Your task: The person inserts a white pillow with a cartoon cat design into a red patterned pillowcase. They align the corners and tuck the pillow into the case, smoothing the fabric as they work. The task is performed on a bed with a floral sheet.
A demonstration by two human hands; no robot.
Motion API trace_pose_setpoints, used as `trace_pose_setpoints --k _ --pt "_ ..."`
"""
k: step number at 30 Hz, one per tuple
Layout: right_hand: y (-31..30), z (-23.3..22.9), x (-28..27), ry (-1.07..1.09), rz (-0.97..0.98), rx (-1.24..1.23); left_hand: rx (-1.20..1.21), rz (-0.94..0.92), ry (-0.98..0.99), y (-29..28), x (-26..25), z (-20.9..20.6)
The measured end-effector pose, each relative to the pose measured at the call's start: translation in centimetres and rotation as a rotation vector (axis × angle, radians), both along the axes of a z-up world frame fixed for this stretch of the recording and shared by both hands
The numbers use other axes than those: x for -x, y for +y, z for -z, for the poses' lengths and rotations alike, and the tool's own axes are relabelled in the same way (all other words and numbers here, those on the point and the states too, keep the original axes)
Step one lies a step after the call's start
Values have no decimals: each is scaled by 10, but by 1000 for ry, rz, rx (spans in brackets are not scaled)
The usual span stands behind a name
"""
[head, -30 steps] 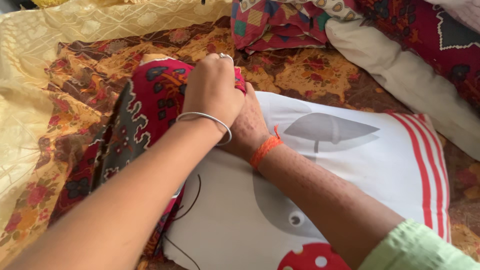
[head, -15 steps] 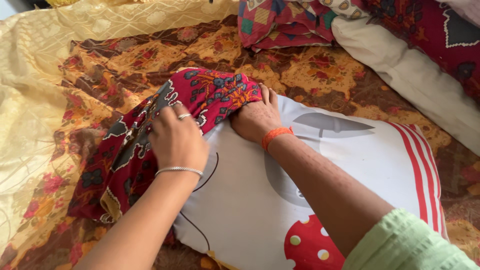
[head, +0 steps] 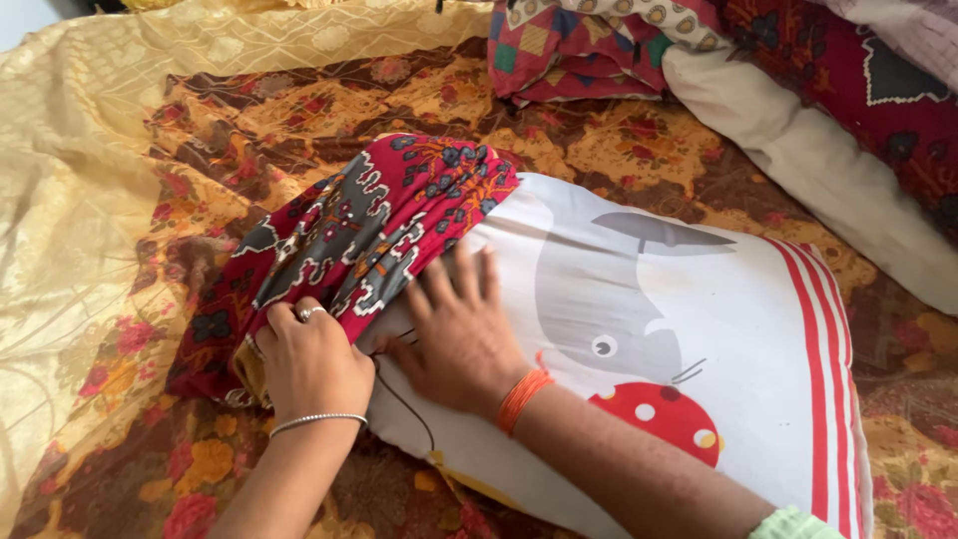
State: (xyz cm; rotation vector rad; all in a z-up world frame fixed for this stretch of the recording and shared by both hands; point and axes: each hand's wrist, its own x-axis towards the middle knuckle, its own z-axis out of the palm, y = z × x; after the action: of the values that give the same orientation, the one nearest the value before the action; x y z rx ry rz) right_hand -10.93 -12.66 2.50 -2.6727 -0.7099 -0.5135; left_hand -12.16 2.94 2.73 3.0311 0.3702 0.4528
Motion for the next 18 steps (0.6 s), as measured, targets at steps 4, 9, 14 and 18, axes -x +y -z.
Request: trace_pose_setpoints --k 4,9,14,18 --pt "16 -5 26 86 -121 136 3 -58 -50 11 9 12" --pt "32 10 54 -121 -47 313 221 30 -341 21 13 35" --pt "32 24 46 -163 -8 260 586 -28 -361 26 -9 54" --pt "29 33 28 -178 -72 229 599 171 -301 48 -16 46"
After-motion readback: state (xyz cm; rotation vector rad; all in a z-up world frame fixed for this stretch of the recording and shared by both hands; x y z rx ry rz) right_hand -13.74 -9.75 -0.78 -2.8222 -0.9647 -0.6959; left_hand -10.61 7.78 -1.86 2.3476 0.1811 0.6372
